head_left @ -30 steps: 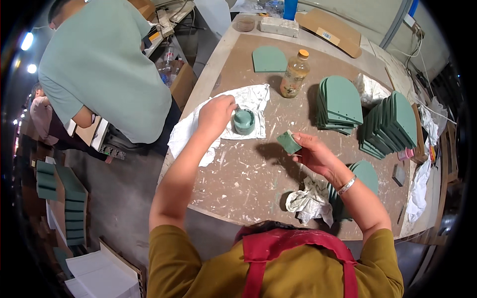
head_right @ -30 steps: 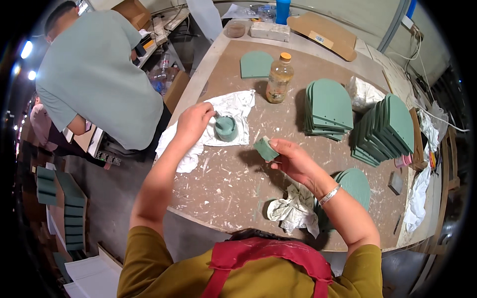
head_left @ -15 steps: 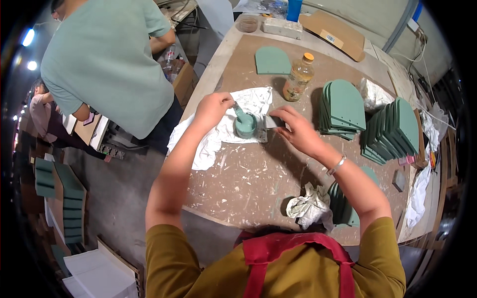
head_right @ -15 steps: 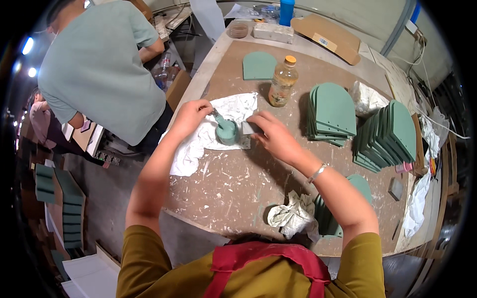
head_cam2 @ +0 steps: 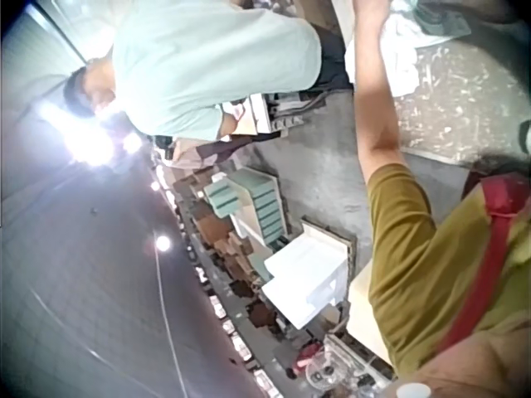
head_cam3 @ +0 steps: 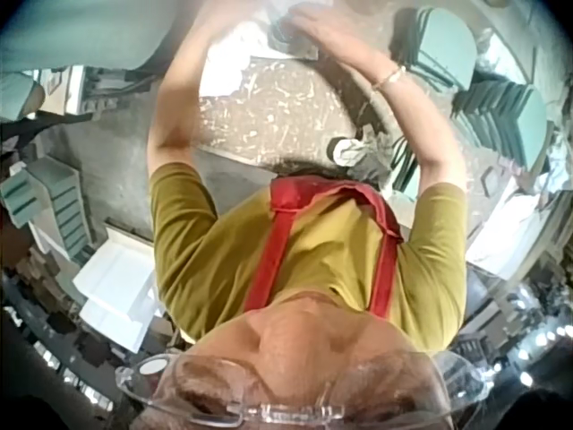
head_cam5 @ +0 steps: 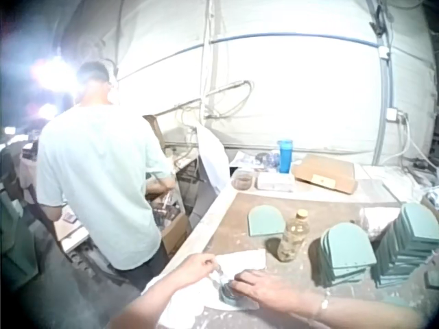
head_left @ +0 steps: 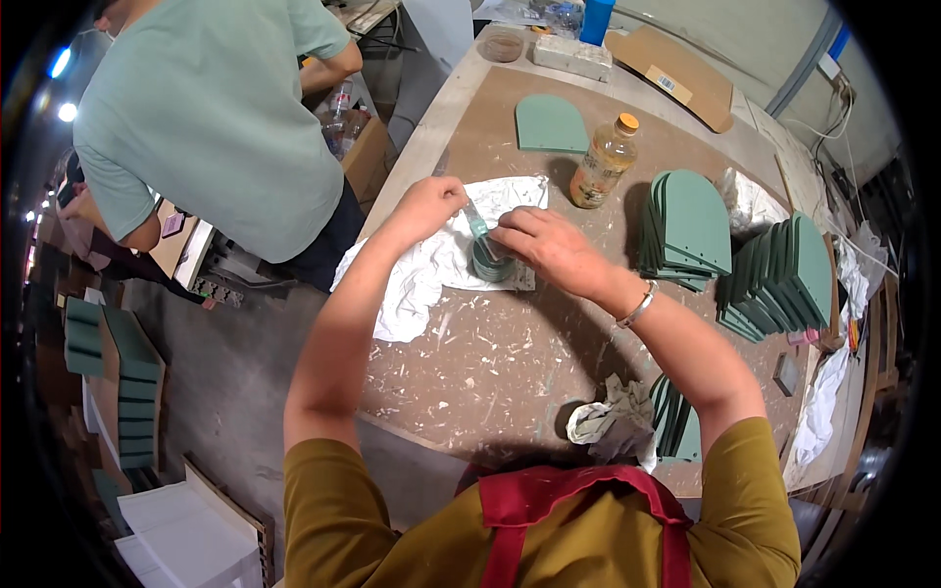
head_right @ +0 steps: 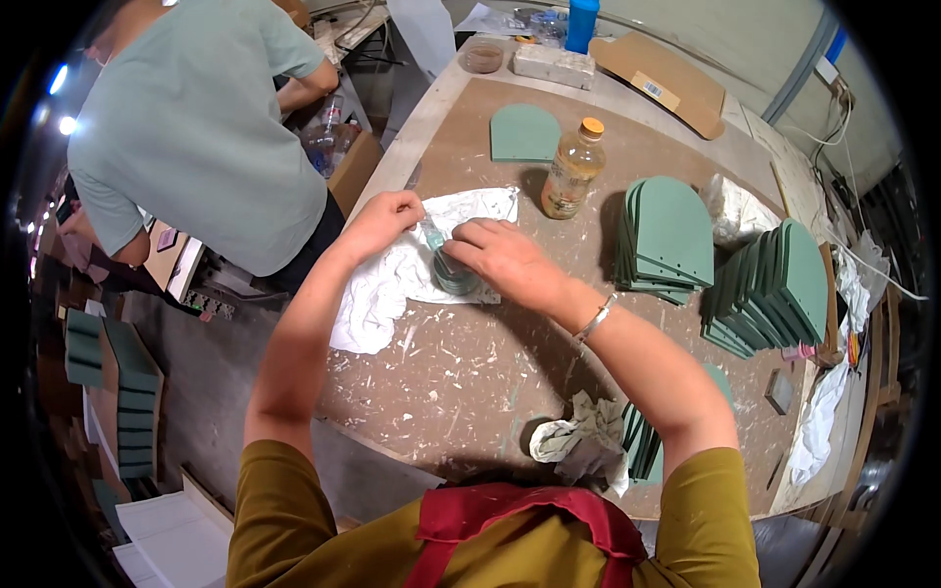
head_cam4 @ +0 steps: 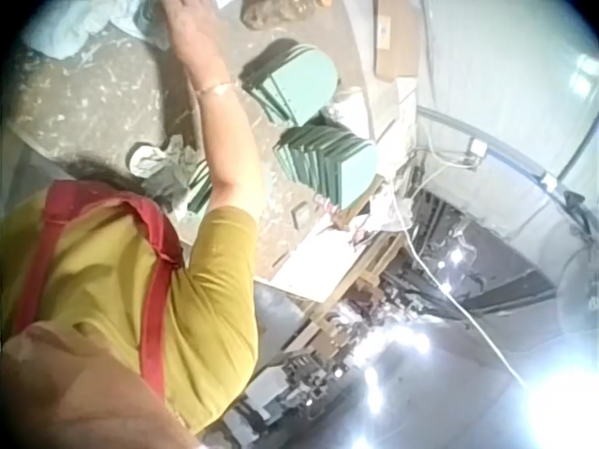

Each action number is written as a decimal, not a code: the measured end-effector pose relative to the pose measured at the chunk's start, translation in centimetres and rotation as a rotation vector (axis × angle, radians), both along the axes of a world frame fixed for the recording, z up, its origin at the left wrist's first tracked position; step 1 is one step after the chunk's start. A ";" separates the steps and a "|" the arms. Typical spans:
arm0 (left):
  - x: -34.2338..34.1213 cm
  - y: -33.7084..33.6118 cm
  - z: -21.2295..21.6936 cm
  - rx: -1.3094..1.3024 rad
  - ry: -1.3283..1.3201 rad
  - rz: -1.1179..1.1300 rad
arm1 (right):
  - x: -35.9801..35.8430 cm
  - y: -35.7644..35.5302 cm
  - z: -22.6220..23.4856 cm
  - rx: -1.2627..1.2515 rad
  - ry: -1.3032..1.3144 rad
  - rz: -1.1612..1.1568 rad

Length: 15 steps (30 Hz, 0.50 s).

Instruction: The person uses a cloth to wipe down and clean several green wooden panels, picking them up from a stack, wiping the surfaces, and placing them into a new stack.

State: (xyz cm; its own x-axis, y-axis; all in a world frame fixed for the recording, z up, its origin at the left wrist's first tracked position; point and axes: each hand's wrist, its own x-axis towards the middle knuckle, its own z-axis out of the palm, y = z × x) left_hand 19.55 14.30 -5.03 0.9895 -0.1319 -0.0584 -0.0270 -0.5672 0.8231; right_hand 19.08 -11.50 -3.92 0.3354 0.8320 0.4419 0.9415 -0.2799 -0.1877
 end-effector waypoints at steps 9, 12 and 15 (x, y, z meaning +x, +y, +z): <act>0.3 0.1 -0.6 -0.068 0.032 0.037 | 0.3 -0.6 -0.2 -0.044 0.010 -0.002; 0.1 0.0 -0.8 -0.069 0.052 0.030 | 0.4 -0.5 -0.5 -0.045 -0.009 0.018; -1.0 -0.4 -0.4 0.025 -0.079 0.040 | 0.1 -1.1 -1.3 0.013 0.154 -0.095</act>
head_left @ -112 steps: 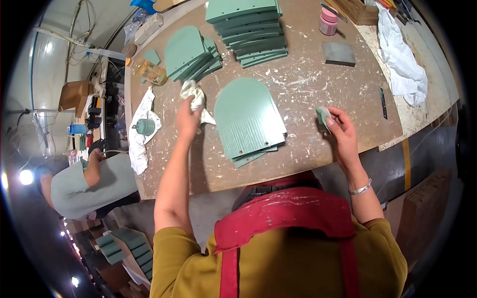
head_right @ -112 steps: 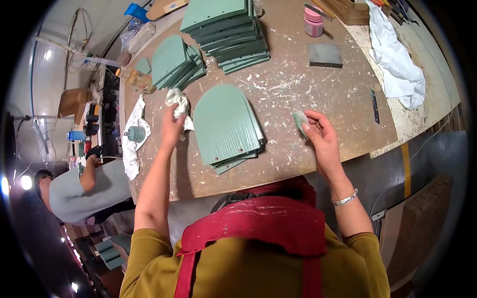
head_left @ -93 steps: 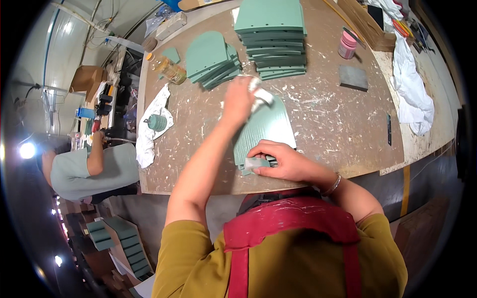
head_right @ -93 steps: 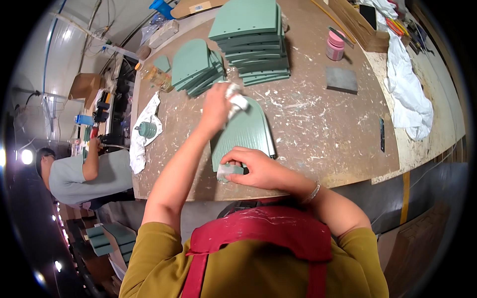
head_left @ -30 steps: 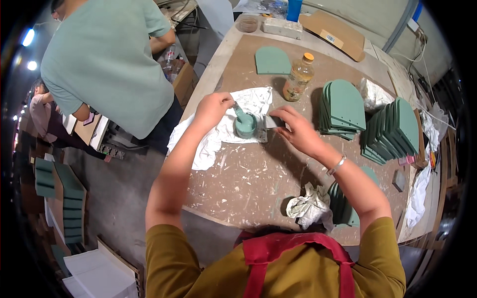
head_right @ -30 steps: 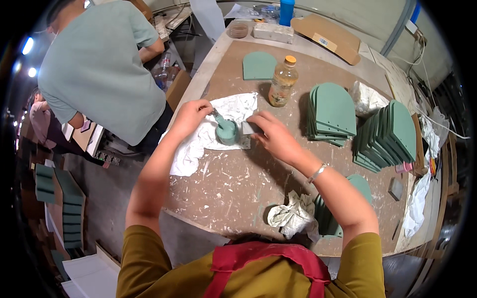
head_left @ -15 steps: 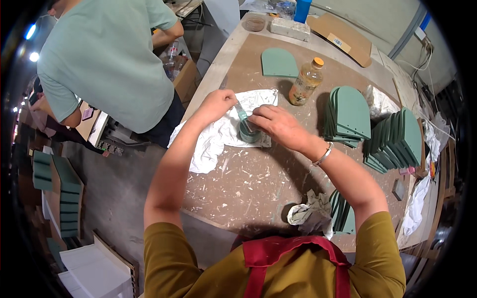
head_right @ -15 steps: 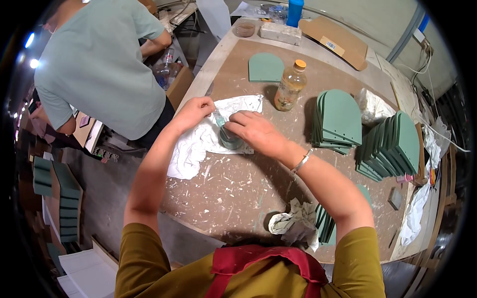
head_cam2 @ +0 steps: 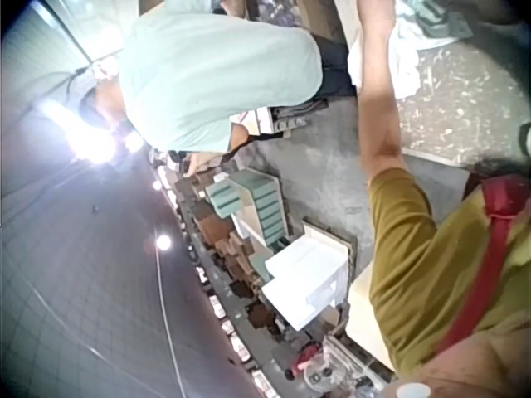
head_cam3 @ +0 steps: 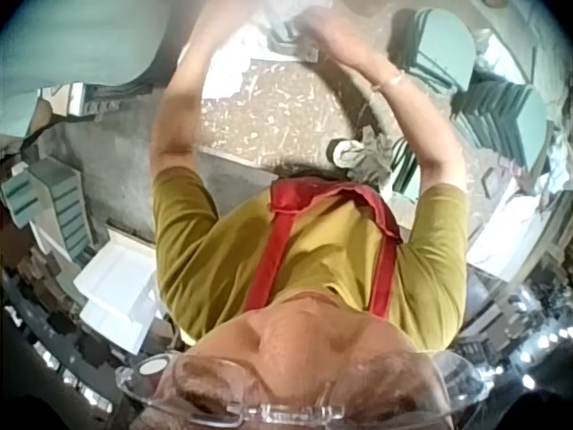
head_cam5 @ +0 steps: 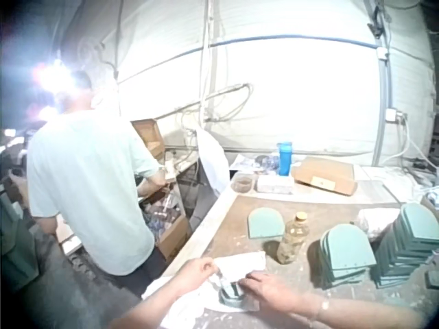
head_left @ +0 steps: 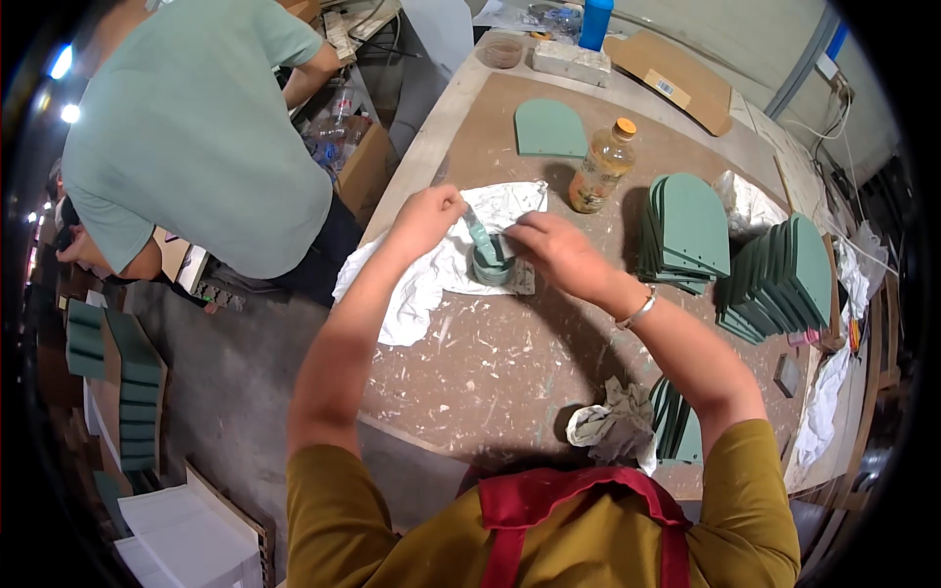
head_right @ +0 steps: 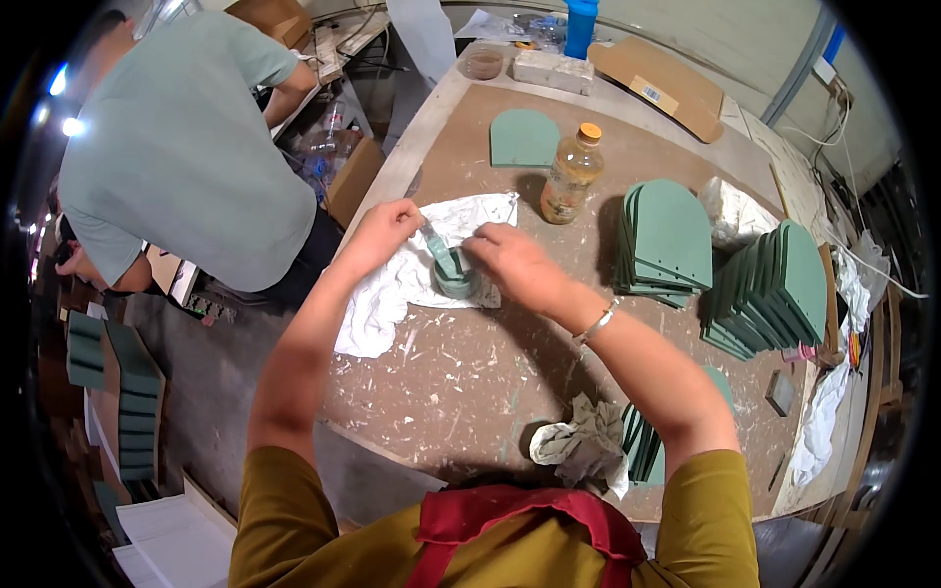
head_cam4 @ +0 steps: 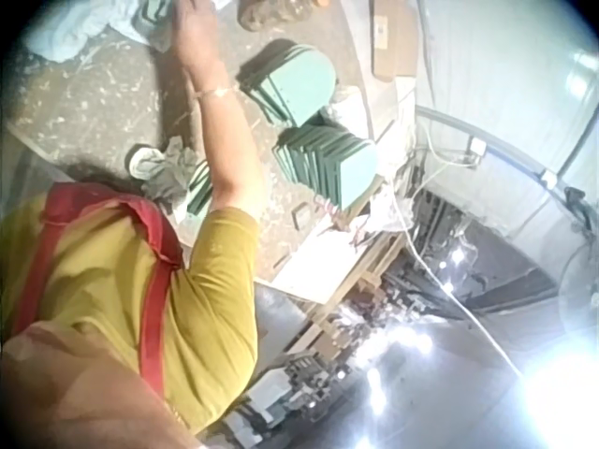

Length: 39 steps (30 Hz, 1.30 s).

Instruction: The person uses a cloth to wipe down and clean several green wooden panels, picking them up from a stack, wiping the surfaces, and placing them into a new stack.

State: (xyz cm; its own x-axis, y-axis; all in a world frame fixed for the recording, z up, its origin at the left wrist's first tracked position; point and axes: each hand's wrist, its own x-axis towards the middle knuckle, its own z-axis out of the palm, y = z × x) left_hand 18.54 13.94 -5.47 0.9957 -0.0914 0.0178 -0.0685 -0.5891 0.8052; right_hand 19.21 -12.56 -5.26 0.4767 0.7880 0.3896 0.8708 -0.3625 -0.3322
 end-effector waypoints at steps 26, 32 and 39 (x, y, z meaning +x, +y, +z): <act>-7.3 -5.0 0.4 0.221 -0.510 0.105 | -0.8 1.1 -0.5 0.254 1.324 -0.353; -7.4 -5.8 1.1 0.174 -0.529 0.072 | -0.8 1.2 -0.7 0.306 1.169 -0.388; -7.6 -5.2 0.8 0.227 -0.550 0.110 | -0.6 0.3 -1.1 0.380 1.374 -0.363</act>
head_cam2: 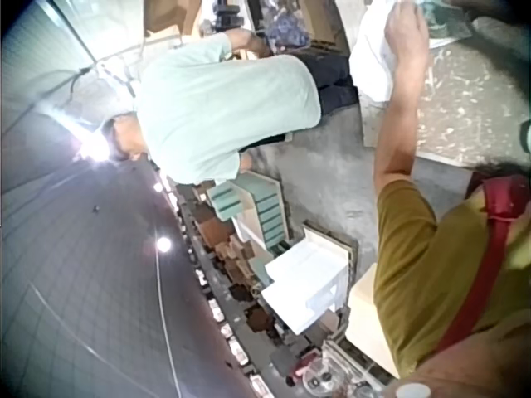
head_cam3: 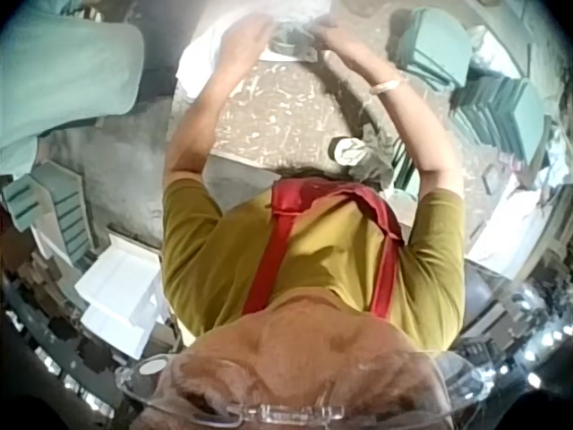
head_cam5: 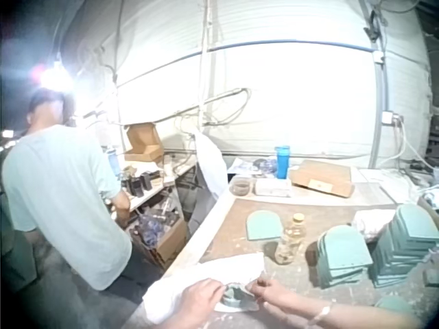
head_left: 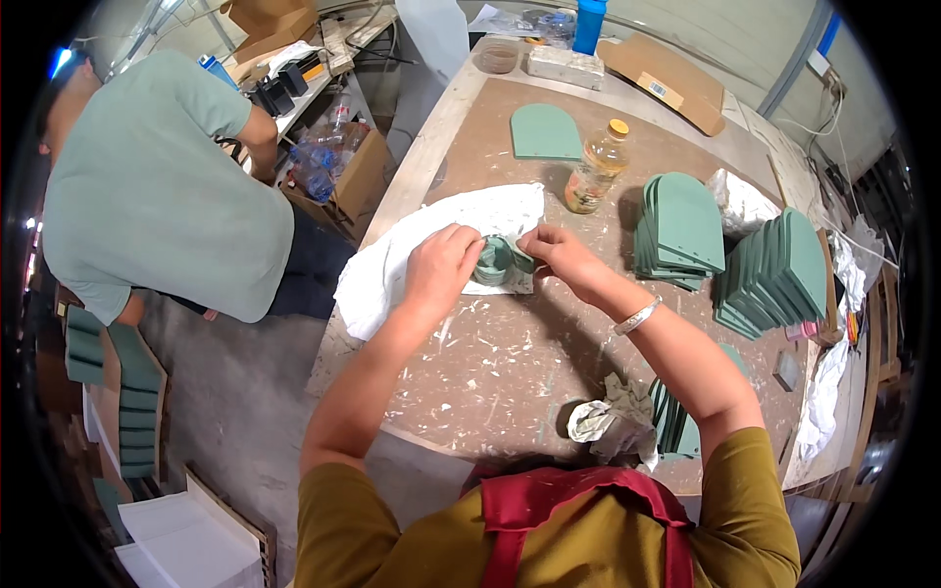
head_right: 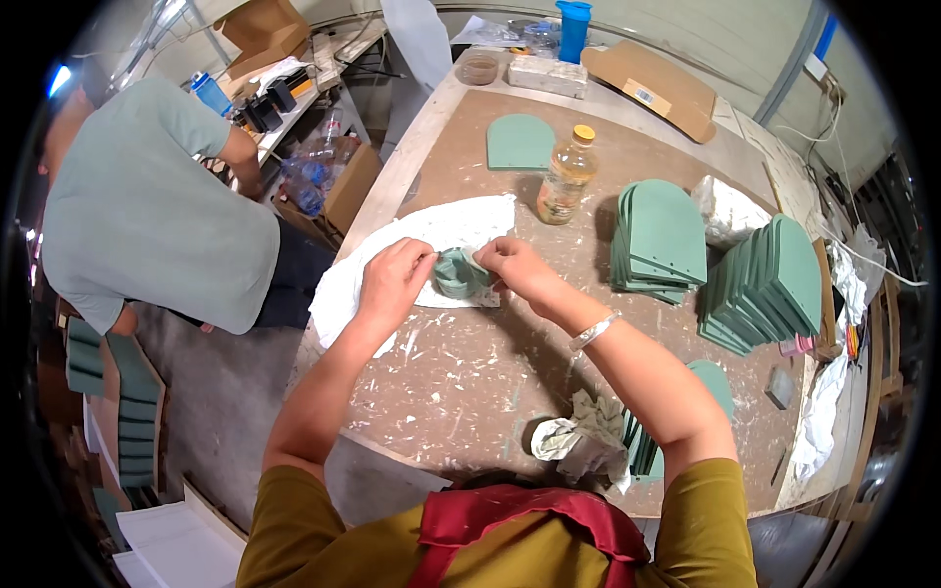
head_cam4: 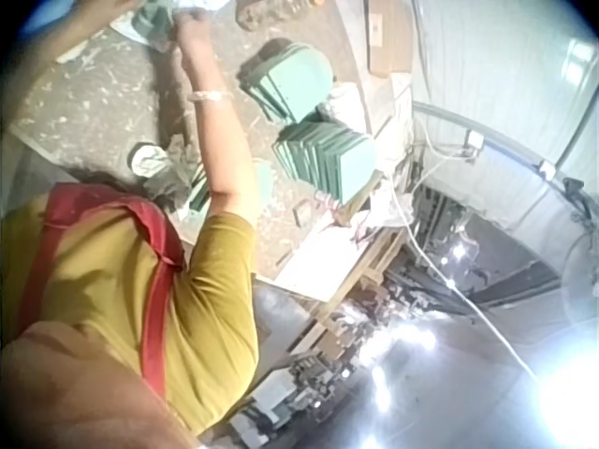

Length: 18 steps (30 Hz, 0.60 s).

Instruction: The person uses a cloth to wipe down and clean several green wooden panels, picking them up from a stack, wiping the surfaces, and placing them into a new stack.

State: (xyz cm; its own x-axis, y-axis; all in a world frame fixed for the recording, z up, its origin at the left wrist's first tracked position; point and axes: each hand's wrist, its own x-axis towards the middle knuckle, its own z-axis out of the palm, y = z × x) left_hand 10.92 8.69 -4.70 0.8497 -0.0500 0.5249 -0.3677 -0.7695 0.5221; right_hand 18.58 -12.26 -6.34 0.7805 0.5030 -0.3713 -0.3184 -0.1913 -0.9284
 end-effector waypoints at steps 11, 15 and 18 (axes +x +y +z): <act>0.6 0.6 -1.0 -0.043 0.026 0.050 | -0.1 -1.2 0.1 0.227 0.340 -0.033; 1.3 1.0 -2.0 -0.055 0.085 0.083 | -0.7 0.3 -0.1 0.044 -0.221 -0.006; 2.1 1.0 -2.4 -0.058 0.142 0.106 | -1.8 0.7 0.3 -0.248 -0.842 0.086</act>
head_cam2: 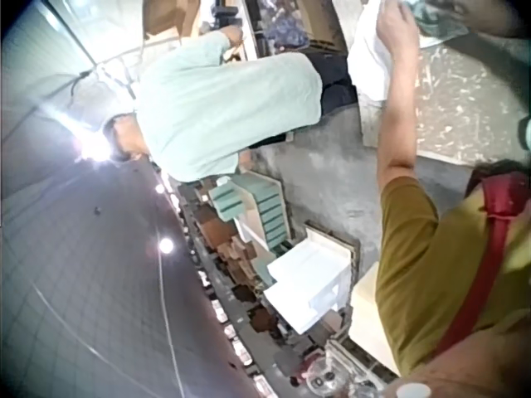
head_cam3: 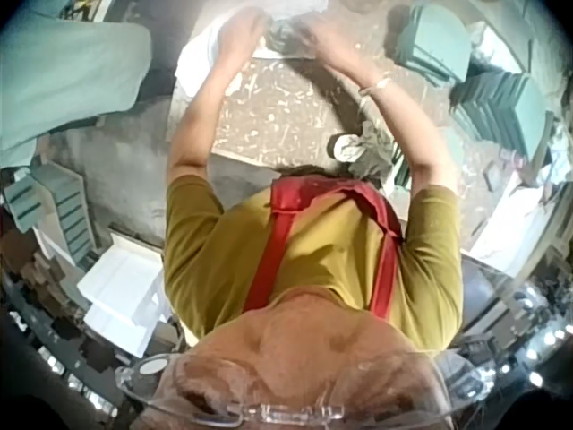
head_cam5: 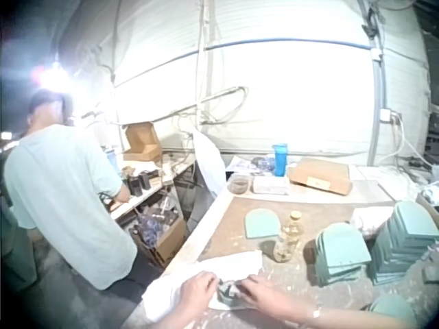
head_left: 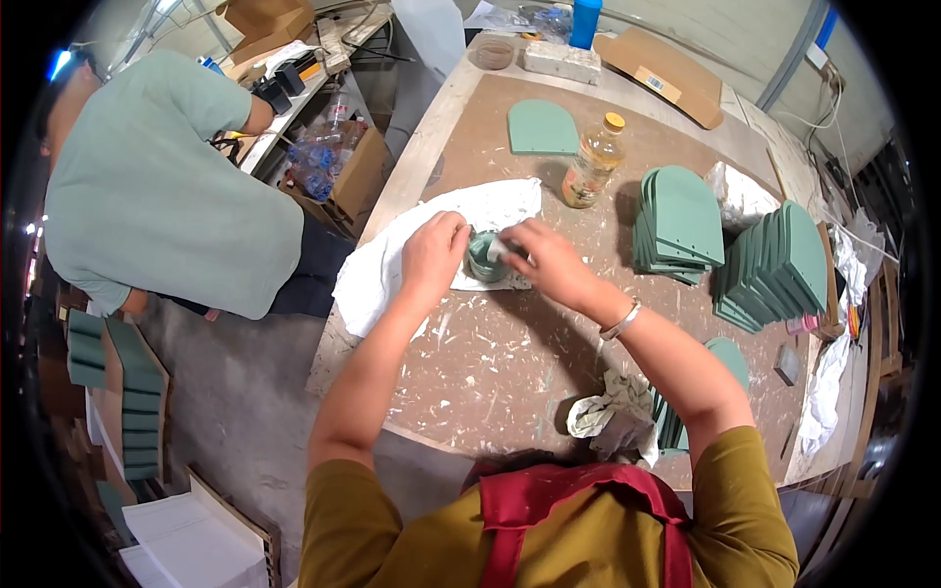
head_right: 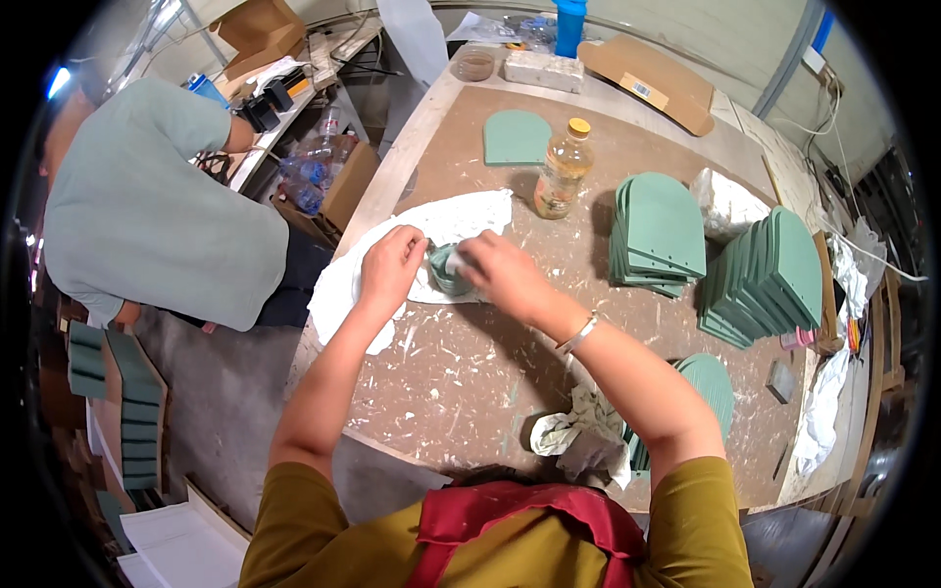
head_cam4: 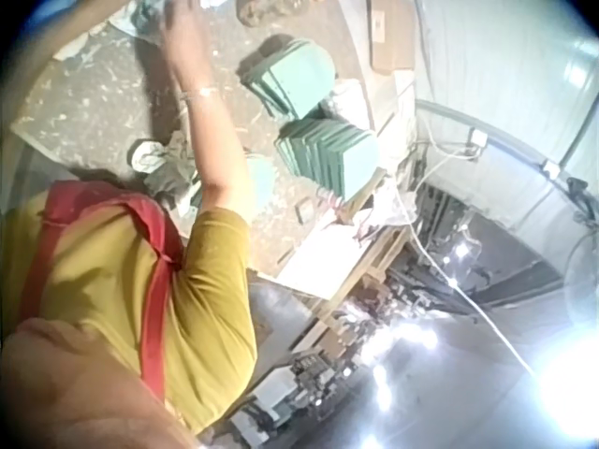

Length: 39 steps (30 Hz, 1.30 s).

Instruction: The person uses a cloth to wipe down and clean several green wooden panels, picking them up from a stack, wiping the surfaces, and placing them into a new stack.

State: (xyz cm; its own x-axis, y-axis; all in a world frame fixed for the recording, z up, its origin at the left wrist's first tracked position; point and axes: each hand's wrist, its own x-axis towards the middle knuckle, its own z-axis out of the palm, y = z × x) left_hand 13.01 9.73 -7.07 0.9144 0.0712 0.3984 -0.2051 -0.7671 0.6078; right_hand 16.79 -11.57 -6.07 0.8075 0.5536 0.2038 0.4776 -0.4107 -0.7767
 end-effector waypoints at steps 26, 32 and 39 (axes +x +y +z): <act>-20.0 -41.7 1.5 0.071 0.032 -1.207 | -17.7 -38.0 5.0 0.114 0.115 -0.354; -19.5 -46.8 -2.6 0.459 -0.037 -0.806 | -16.0 -36.2 5.2 -0.085 -0.045 0.102; -20.5 -47.6 -4.2 0.252 0.227 -0.826 | -16.3 -32.5 4.9 -0.151 -0.082 0.549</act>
